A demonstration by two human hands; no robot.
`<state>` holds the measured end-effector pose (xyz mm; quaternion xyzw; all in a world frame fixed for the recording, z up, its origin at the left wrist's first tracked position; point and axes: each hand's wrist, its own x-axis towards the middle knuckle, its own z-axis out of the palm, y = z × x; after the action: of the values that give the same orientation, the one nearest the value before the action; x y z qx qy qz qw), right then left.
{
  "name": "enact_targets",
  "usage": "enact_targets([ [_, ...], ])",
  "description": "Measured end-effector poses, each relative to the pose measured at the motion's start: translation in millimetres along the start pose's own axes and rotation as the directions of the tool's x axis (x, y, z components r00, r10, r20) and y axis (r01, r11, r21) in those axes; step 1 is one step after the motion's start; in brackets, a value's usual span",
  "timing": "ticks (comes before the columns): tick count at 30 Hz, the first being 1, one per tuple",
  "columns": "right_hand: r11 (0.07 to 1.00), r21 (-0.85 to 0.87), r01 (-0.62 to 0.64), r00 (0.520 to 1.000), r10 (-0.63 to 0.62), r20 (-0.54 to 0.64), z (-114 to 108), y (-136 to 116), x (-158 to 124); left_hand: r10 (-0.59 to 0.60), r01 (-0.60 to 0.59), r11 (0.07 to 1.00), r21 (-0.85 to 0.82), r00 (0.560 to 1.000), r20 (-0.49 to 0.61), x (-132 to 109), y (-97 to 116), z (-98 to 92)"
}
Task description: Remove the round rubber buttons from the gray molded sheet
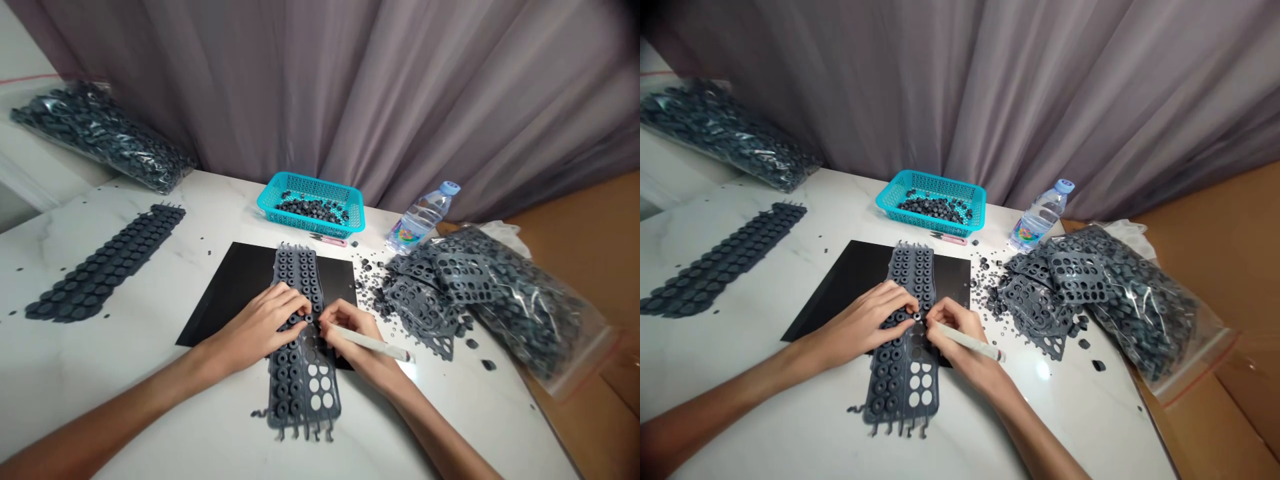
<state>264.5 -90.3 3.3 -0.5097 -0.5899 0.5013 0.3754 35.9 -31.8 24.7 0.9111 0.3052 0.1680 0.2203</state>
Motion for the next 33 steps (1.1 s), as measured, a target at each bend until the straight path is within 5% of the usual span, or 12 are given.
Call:
enact_targets([
  [19,0.996,-0.069,0.061,0.998,-0.061,0.001,0,1,1,0.032,-0.032,0.998,0.053,0.999,-0.004,-1,-3,0.5],
  [28,0.963,-0.24,0.122,0.992,-0.122,0.012,3,-7,-1,0.175,-0.172,0.887,0.43,0.984,0.033,-5,2,11.2],
  [31,0.929,-0.33,0.164,0.985,-0.173,0.002,6,-9,-3,0.274,-0.236,0.9,0.366,0.96,-0.055,-6,5,11.1],
  [33,0.921,-0.35,0.17,0.983,-0.184,-0.006,8,-10,-4,0.241,-0.192,0.962,0.194,0.931,-0.273,-5,8,1.8],
])
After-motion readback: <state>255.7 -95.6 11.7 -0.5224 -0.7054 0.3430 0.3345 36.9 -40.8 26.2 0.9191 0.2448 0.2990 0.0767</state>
